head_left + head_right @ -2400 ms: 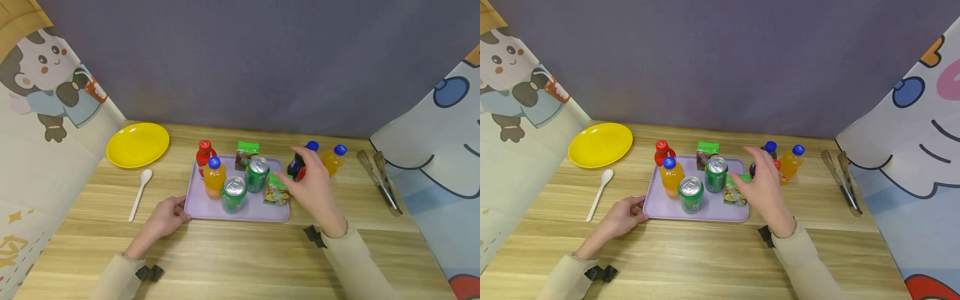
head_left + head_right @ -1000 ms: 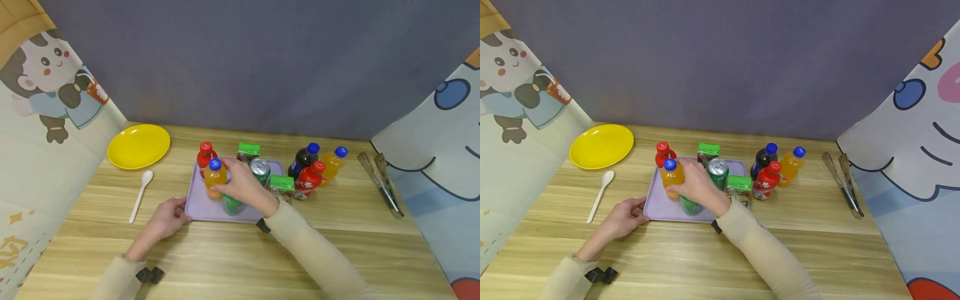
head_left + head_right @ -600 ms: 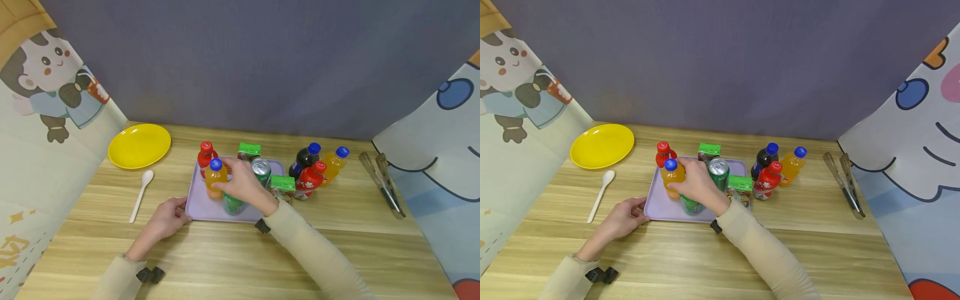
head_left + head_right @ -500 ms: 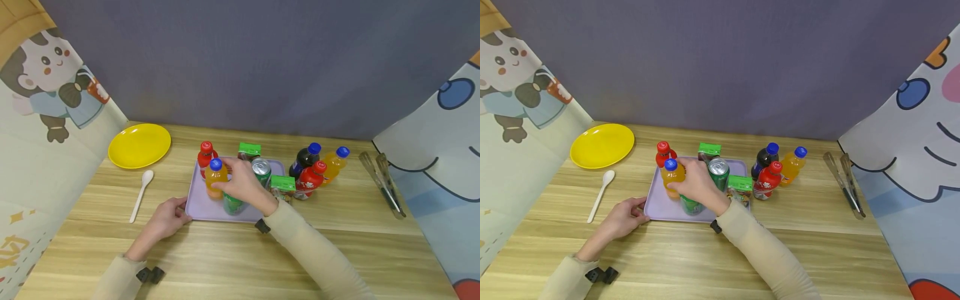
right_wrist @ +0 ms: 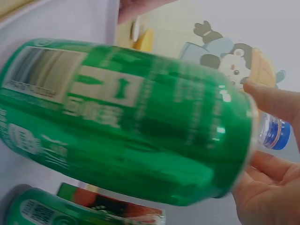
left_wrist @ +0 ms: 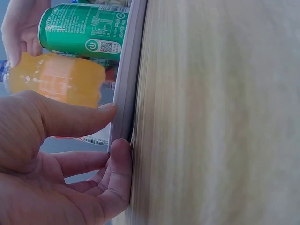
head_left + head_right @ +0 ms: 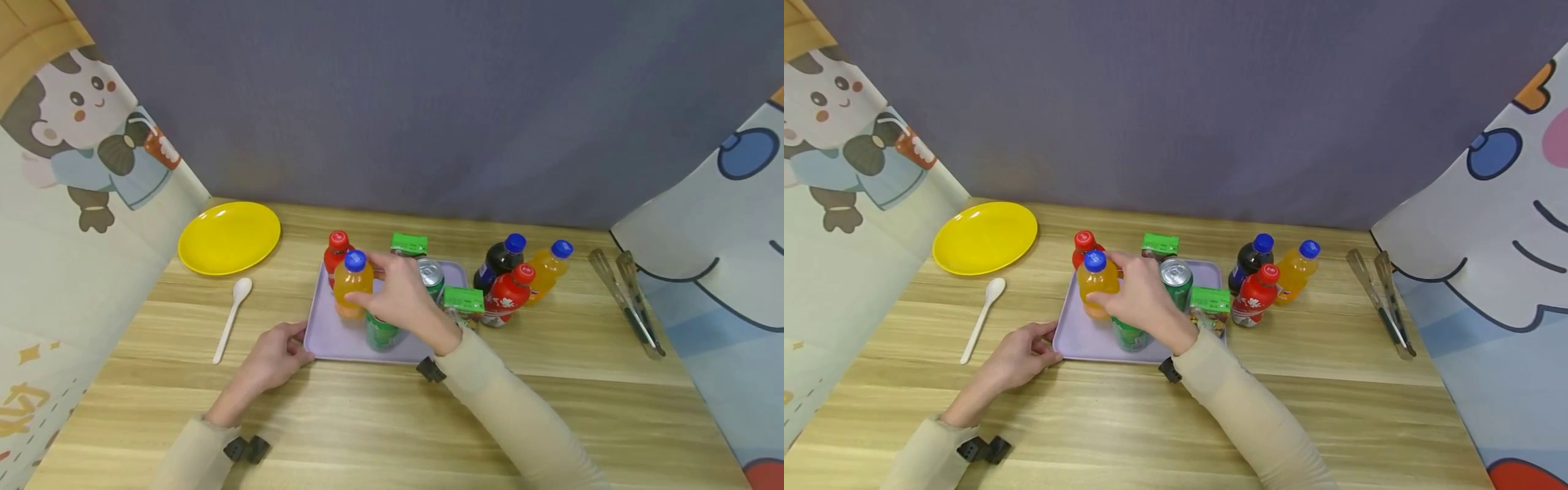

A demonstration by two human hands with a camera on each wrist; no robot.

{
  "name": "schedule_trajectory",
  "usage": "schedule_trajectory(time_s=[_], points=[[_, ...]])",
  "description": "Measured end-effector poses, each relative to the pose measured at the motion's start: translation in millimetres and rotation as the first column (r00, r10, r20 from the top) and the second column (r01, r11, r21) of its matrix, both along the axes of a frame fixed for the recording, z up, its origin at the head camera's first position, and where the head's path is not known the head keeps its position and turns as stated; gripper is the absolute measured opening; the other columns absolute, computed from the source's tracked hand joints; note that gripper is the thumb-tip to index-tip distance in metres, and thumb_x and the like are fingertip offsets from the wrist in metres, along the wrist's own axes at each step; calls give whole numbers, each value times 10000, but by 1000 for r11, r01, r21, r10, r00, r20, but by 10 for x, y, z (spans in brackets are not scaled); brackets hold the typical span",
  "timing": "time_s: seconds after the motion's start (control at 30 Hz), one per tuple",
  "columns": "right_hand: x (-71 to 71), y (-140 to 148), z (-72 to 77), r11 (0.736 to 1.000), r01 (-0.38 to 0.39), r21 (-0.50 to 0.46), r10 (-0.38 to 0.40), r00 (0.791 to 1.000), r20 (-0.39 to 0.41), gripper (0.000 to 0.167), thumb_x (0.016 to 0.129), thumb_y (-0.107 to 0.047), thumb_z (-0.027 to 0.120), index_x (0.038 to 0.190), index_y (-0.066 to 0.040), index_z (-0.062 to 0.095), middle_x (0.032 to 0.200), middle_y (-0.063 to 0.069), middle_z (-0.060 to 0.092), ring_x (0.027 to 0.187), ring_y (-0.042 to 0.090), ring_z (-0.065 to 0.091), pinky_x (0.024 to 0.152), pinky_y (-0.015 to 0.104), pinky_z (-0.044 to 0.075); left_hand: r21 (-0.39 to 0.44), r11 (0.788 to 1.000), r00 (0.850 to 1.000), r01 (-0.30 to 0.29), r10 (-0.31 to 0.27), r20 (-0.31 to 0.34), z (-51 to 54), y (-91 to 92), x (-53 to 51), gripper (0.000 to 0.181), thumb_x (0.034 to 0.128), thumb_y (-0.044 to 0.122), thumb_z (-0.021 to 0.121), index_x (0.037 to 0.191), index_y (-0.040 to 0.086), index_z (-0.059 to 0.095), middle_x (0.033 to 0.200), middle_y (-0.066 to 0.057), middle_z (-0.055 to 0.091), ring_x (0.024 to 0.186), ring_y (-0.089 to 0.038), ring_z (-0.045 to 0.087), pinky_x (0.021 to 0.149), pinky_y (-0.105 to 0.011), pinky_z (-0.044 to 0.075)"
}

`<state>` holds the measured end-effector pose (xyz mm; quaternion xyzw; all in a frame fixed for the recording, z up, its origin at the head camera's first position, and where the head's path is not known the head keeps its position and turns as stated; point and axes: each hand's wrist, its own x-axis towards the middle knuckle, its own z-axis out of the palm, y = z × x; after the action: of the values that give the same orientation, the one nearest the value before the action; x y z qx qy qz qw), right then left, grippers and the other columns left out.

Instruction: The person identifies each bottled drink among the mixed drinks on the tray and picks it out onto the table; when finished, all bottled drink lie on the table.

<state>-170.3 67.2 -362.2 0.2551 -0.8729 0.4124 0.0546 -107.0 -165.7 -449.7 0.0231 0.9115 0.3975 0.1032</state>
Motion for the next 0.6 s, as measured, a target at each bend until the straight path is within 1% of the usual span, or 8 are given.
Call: schedule_trajectory(time_s=[0.17, 0.33, 0.4, 0.5, 0.6], points=[[6, 22, 85, 997, -16, -69, 14, 999, -30, 513, 731, -247, 843, 1167, -53, 655, 1102, 2, 667, 922, 109, 646, 771, 222, 508, -4, 1000, 1000, 6, -6, -3, 0, -3, -3, 612, 775, 22, 745, 1312, -117, 485, 1028, -111, 624, 701, -132, 559, 548, -273, 477], [12, 59, 157, 981, -41, -191, 42, 999, 3, 532, 753, -237, 825, 1213, -51, 634, 1140, 19, 653, 964, 109, 642, 781, 266, 517, -8, 1000, 1000, 11, -11, -2, -4, -1, -6, 612, 775, 24, 746, 1309, -122, 485, 1033, -116, 626, 705, -129, 565, 553, -273, 481], [26, 78, 199, 973, -40, -226, 41, 999, -1, 539, 755, -231, 823, 1223, -48, 629, 1143, 28, 651, 972, 112, 641, 780, 284, 521, -7, 1000, 1000, 13, -13, -2, -2, 1, -5, 613, 774, 24, 746, 1309, -121, 485, 1033, -117, 627, 707, -128, 568, 554, -273, 482], [50, 103, 282, 964, -38, -262, 32, 999, -29, 539, 750, -199, 828, 1225, -42, 629, 1136, 36, 656, 963, 117, 645, 773, 275, 521, -5, 1000, 1000, 16, -16, -6, 0, 1, -4, 616, 770, 21, 748, 1307, -126, 485, 1029, -120, 626, 714, -127, 573, 559, -271, 484], [64, 132, 374, 956, -41, -291, 16, 996, -87, 538, 734, -153, 838, 1214, -22, 634, 1132, 54, 660, 973, 132, 644, 769, 254, 517, -10, 1000, 1000, 14, -14, -13, 3, 3, -5, 613, 770, 25, 751, 1304, -125, 489, 1025, -122, 627, 710, -128, 572, 560, -270, 483]])
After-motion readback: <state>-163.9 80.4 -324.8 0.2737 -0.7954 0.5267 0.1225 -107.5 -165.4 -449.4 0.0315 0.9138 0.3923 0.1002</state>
